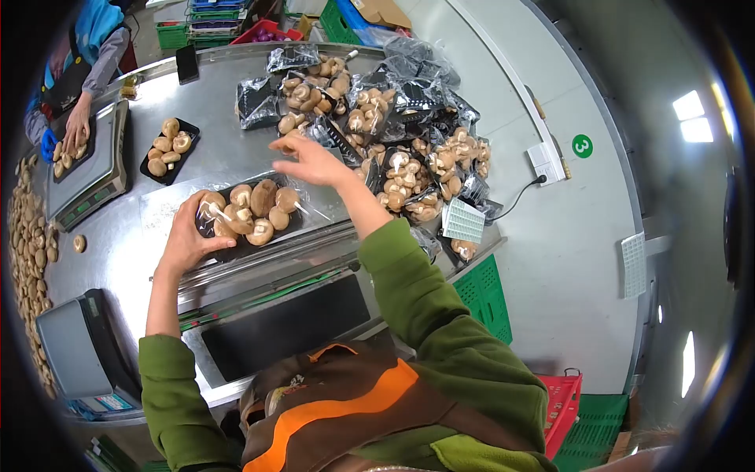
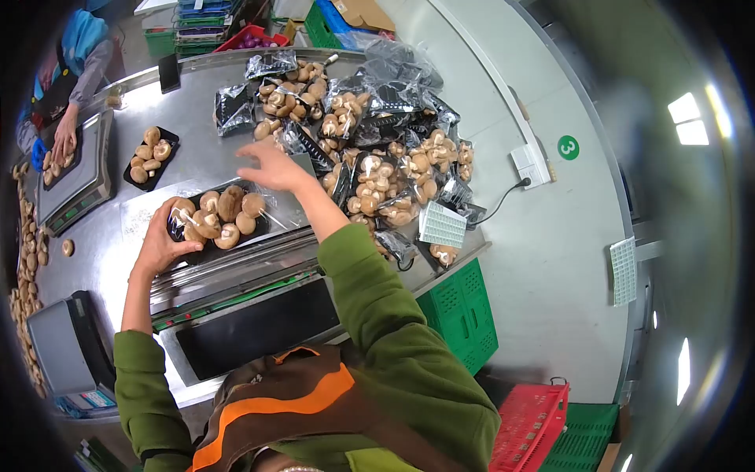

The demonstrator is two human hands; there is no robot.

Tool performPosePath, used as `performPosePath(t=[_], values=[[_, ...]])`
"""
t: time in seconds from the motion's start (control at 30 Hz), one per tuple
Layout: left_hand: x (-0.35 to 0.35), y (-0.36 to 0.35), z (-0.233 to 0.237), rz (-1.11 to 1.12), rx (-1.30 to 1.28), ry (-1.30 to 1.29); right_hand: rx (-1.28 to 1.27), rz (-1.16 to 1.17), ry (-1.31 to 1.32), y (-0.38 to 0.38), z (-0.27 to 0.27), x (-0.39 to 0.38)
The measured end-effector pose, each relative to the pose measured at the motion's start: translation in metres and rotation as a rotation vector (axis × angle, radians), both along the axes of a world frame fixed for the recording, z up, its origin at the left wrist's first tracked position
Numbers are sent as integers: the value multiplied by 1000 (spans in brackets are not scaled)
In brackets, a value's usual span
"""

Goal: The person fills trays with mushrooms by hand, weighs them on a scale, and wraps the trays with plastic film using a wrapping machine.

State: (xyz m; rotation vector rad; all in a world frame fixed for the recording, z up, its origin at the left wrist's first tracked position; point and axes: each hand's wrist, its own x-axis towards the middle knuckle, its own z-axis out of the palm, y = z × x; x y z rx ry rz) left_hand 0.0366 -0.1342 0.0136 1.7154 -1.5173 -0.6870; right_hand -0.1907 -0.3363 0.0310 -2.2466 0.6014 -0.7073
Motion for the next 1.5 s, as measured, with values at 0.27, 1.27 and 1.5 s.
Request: performPosePath(t=[0.27,1.27,1.5], values=[[-1,2,-2,1,-40,18,598,-46,218,-33,-29,-30],[-14,1,5,-13,-11,495,560,105,411,-16,-35,7],[-2,14,0,119,119,274,1234,41,81,10,-47,-59]])
